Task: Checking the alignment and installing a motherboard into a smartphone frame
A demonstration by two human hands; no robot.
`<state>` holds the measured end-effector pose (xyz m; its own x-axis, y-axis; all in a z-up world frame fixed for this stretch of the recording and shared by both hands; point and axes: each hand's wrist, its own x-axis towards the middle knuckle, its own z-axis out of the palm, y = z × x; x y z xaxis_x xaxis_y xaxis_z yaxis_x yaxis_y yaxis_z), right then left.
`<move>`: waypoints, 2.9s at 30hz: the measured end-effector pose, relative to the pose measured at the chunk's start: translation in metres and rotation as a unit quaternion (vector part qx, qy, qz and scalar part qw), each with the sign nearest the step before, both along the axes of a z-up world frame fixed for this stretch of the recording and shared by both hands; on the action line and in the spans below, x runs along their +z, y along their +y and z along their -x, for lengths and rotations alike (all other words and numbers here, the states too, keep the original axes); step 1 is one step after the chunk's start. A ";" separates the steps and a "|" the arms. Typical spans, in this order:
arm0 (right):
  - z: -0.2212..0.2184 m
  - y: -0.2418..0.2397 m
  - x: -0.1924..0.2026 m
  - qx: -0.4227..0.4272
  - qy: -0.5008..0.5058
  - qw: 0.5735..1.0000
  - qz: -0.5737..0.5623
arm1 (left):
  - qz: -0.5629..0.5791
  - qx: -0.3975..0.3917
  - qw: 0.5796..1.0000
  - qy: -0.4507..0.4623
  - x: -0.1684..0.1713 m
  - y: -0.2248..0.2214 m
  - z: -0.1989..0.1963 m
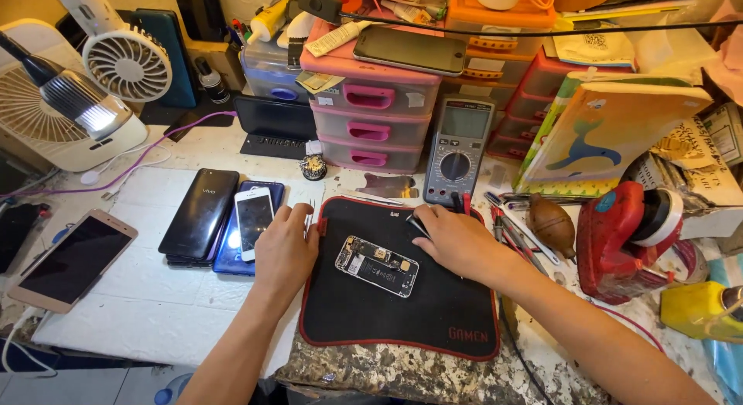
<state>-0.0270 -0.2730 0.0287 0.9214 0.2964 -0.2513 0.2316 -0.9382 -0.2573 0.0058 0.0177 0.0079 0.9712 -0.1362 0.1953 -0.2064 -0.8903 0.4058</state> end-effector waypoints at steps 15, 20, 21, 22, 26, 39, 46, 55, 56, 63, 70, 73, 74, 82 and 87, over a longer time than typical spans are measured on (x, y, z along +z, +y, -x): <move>0.007 -0.005 -0.021 -0.005 -0.128 0.983 -0.129 | -0.070 -0.120 0.977 -0.160 0.005 -0.007 0.003; 0.006 -0.008 -0.030 -0.007 -0.153 0.981 -0.119 | -0.082 -0.298 0.947 -0.081 0.042 -0.031 0.005; 0.006 -0.007 -0.027 -0.006 -0.152 0.980 -0.126 | -0.099 -0.348 0.932 -0.025 0.051 -0.037 0.006; 0.006 -0.007 -0.029 -0.006 -0.153 0.980 -0.126 | -0.099 -0.348 0.932 -0.026 0.052 -0.042 0.001; 0.008 -0.006 -0.034 0.007 -0.241 0.961 -0.134 | -0.090 -0.404 0.910 0.027 0.051 -0.056 -0.018; 0.023 0.016 -0.029 0.204 -0.370 0.865 -0.269 | 0.014 -0.404 0.914 0.042 0.018 -0.037 -0.032; 0.021 0.015 -0.037 0.224 -0.377 0.855 -0.275 | 0.007 -0.411 0.911 0.039 0.018 -0.041 -0.027; 0.022 0.016 -0.041 0.228 -0.384 0.857 -0.258 | 0.018 -0.400 0.916 0.026 0.014 -0.040 -0.030; 0.023 0.017 -0.039 0.228 -0.386 0.857 -0.253 | 0.022 -0.397 0.917 0.028 0.013 -0.040 -0.030; 0.023 0.016 -0.039 0.229 -0.383 0.865 -0.231 | 0.038 -0.392 0.919 0.027 0.013 -0.039 -0.031; 0.024 0.018 -0.037 0.231 -0.394 0.864 -0.211 | 0.037 -0.387 0.921 0.029 0.013 -0.039 -0.030; 0.024 0.017 -0.036 0.235 -0.381 0.872 -0.200 | 0.036 -0.386 0.921 0.027 0.013 -0.039 -0.030; 0.024 0.018 -0.035 0.236 -0.375 0.873 -0.207 | 0.033 -0.389 0.920 0.025 0.013 -0.039 -0.030; 0.025 0.018 -0.035 0.223 -0.322 0.887 -0.244 | 0.021 -0.390 0.920 0.022 0.012 -0.040 -0.028; 0.024 0.020 -0.045 0.246 -0.418 0.855 -0.184 | 0.015 -0.398 0.917 0.023 0.010 -0.040 -0.030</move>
<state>-0.0512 -0.2525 -0.0164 0.4744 0.6164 0.6285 0.8220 -0.5657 -0.0655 0.0357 -0.0218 0.0176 0.5732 -0.8011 0.1720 -0.7684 -0.4527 0.4523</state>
